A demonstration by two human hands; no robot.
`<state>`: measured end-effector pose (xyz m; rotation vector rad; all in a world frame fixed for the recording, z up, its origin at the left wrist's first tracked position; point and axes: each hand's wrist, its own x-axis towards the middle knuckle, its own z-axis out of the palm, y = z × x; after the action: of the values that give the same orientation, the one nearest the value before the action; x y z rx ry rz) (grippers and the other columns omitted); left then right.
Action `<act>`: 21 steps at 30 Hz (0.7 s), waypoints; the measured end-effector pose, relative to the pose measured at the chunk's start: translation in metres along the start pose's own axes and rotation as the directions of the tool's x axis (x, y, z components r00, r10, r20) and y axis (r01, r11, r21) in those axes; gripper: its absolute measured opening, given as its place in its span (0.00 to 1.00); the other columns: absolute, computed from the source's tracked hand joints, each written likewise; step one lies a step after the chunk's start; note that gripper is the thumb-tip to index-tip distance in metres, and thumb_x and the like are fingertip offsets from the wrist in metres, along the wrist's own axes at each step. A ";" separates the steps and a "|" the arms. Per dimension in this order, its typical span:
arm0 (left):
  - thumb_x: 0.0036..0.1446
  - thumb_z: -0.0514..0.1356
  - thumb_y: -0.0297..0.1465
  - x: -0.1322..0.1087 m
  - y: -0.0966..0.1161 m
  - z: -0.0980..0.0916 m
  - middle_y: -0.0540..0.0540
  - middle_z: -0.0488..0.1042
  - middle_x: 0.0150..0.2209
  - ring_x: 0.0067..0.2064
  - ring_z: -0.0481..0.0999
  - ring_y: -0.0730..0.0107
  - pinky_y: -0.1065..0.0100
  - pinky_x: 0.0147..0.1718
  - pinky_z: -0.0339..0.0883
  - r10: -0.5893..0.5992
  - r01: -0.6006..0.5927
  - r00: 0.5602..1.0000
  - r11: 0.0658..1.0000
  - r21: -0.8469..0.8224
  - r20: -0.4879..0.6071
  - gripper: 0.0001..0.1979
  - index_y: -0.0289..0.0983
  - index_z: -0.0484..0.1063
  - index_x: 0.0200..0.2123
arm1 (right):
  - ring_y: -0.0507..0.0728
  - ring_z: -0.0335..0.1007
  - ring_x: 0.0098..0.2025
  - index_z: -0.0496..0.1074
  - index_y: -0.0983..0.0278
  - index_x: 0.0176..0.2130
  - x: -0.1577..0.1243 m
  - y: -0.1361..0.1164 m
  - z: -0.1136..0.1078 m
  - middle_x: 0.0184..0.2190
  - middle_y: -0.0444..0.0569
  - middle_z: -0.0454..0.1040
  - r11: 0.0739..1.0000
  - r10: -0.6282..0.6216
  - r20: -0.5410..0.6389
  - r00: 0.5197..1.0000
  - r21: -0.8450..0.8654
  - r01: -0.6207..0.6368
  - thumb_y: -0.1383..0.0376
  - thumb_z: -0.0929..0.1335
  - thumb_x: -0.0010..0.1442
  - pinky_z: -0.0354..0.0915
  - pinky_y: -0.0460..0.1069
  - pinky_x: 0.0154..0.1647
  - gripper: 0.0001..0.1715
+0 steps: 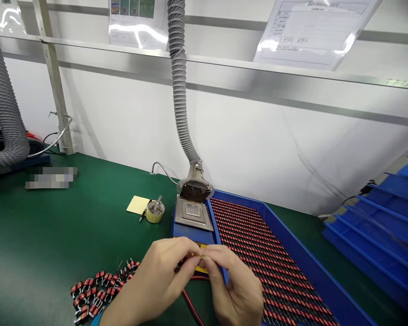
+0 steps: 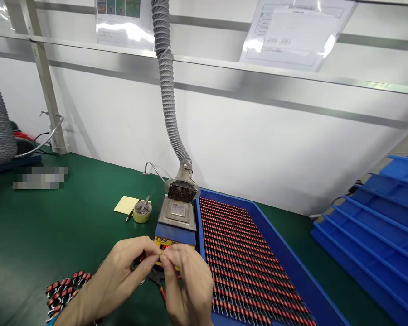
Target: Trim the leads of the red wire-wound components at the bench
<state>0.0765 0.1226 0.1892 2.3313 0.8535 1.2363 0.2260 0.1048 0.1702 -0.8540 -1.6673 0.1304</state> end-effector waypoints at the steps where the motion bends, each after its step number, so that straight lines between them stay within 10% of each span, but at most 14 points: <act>1: 0.61 0.49 0.26 0.000 -0.001 0.001 0.51 0.71 0.27 0.28 0.68 0.75 0.74 0.28 0.60 0.075 -0.074 0.997 0.993 0.092 -0.013 0.08 0.38 0.67 0.33 | 0.52 0.67 0.25 0.69 0.62 0.30 -0.001 0.000 0.002 0.23 0.45 0.70 0.994 0.101 0.018 0.995 0.031 -0.102 0.71 0.65 0.56 0.65 0.46 0.26 0.05; 4: 0.60 0.48 0.24 0.000 -0.004 0.005 0.50 0.69 0.23 0.24 0.65 0.72 0.70 0.24 0.56 0.271 -0.244 0.962 0.912 0.330 -0.038 0.09 0.36 0.67 0.33 | 0.48 0.53 0.15 0.59 0.62 0.22 -0.002 -0.002 0.009 0.14 0.38 0.55 0.788 0.450 0.202 0.870 0.369 -0.493 0.61 0.60 0.62 0.54 0.43 0.15 0.17; 7: 0.60 0.49 0.24 0.000 -0.004 0.005 0.51 0.69 0.23 0.24 0.66 0.73 0.71 0.24 0.57 0.253 -0.217 0.963 0.931 0.292 -0.091 0.07 0.36 0.66 0.33 | 0.47 0.47 0.12 0.55 0.61 0.20 0.000 -0.002 0.011 0.10 0.36 0.49 0.527 0.488 0.363 0.794 0.603 -0.599 0.58 0.57 0.63 0.50 0.43 0.13 0.22; 12: 0.61 0.51 0.27 -0.001 0.002 -0.001 0.53 0.71 0.27 0.28 0.68 0.78 0.78 0.28 0.61 -0.058 0.055 0.998 0.996 -0.070 -0.037 0.06 0.38 0.65 0.32 | 0.52 0.67 0.25 0.70 0.63 0.27 0.003 0.001 0.003 0.21 0.45 0.70 0.901 0.290 0.009 0.957 0.333 -0.276 0.66 0.67 0.56 0.64 0.45 0.26 0.05; 16: 0.61 0.50 0.28 -0.001 0.000 -0.001 0.53 0.71 0.28 0.28 0.68 0.78 0.77 0.28 0.60 -0.040 0.039 0.999 0.998 -0.053 -0.014 0.06 0.39 0.66 0.33 | 0.53 0.70 0.29 0.72 0.61 0.33 0.001 -0.001 0.002 0.26 0.46 0.74 0.997 0.047 -0.047 0.998 0.061 -0.044 0.73 0.67 0.54 0.66 0.47 0.30 0.08; 21: 0.60 0.48 0.24 -0.002 -0.005 0.007 0.52 0.67 0.23 0.24 0.64 0.73 0.70 0.24 0.54 0.267 -0.233 0.962 0.911 0.340 -0.054 0.09 0.37 0.65 0.32 | 0.49 0.59 0.16 0.62 0.62 0.21 0.000 -0.003 0.007 0.14 0.40 0.59 0.835 0.424 0.163 0.891 0.310 -0.454 0.61 0.60 0.62 0.58 0.45 0.18 0.19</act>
<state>0.0798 0.1247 0.1814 2.7388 0.8721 1.4156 0.2181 0.1051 0.1690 -0.9596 -1.4414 0.7676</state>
